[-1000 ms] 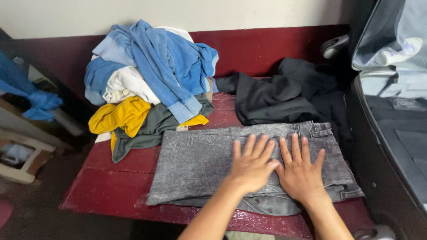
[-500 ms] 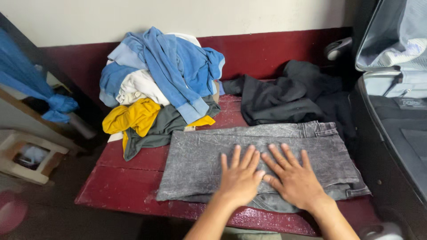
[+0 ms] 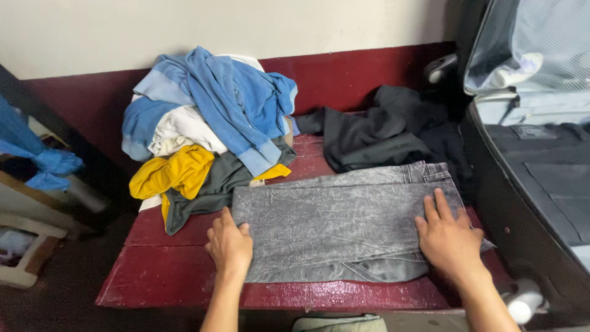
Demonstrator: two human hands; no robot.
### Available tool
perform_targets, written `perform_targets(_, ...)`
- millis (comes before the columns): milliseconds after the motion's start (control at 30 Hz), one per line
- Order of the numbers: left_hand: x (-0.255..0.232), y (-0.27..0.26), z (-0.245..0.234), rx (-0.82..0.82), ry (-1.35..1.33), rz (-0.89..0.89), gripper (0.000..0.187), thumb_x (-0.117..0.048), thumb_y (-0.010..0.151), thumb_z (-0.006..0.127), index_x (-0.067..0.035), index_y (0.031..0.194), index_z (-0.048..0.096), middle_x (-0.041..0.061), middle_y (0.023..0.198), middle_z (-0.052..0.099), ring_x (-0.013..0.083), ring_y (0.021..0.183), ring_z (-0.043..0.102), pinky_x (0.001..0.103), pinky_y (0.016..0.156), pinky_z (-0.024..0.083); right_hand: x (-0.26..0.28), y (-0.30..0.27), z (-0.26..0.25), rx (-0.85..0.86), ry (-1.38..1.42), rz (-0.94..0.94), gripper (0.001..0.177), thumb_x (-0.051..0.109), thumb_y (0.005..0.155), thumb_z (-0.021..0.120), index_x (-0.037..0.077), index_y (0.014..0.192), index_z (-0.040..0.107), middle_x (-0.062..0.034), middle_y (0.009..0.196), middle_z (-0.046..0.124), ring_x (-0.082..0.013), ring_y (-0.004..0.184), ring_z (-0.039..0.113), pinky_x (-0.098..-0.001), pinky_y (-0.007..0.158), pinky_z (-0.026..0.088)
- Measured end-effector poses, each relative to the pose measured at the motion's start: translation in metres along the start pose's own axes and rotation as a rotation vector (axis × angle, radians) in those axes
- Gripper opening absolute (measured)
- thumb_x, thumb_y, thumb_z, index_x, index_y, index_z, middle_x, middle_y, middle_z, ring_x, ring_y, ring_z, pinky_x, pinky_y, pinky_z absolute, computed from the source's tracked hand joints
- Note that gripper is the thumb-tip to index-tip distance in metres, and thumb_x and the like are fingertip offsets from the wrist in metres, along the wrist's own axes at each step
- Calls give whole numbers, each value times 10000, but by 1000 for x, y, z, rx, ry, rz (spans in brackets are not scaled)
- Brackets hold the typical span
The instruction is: The person folds a pair of white pants, a pair of gray jeans, and a pair of black sweatpants, smoothing each one out by hand on a wooden surface before placing them into an open suitcase.
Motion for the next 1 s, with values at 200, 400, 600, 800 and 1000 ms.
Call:
perform_targets(200,1,32,-63,-50,2,97,628,-168,858,743,-90,1451,552,218,1299,617,412,1240,565,563,1018,472,-17,-48,-12,-183,372,-6,542,489,930,516,165,1354,609,-107,1457,581,-401,1155,683,-491,936,563)
perform_targets(400,-76,-40,-89,-153,-28,720,724,-316,785,812,8,1363,520,259,1459,497,460,1353,467,578,1081,396,-30,-77,-16,165,425,265,590,604,1004,436,205,1315,741,-151,1272,728,-379,1177,690,-470,994,541)
perform_targets(600,-100,-144,-32,392,-90,1036,1048,-572,726,829,17,1489,417,271,1609,296,514,1494,191,718,1106,101,-25,-68,-2,216,637,312,876,684,776,657,16,1340,613,-240,1071,750,-377,1048,734,-430,920,546)
perform_targets(800,-84,-148,-13,264,-120,989,1151,-686,639,843,2,1467,438,282,1595,291,558,1481,149,761,1119,31,-19,-74,4,444,774,383,722,605,835,674,-65,1101,712,-249,992,763,-320,930,766,-435,858,581)
perform_targets(1000,-74,-153,-12,187,-143,964,1168,-672,604,854,10,1466,458,289,1552,356,557,1439,202,752,1100,60,12,-83,-22,319,1545,425,468,181,793,760,-59,1188,690,-166,1049,784,-229,926,718,-349,875,534)
Point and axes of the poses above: each hand's wrist, its own y-axis towards the middle knuckle, its own z-axis out of the palm, x = y × z, the point moved 2 cm from there along y, towards the middle knuckle
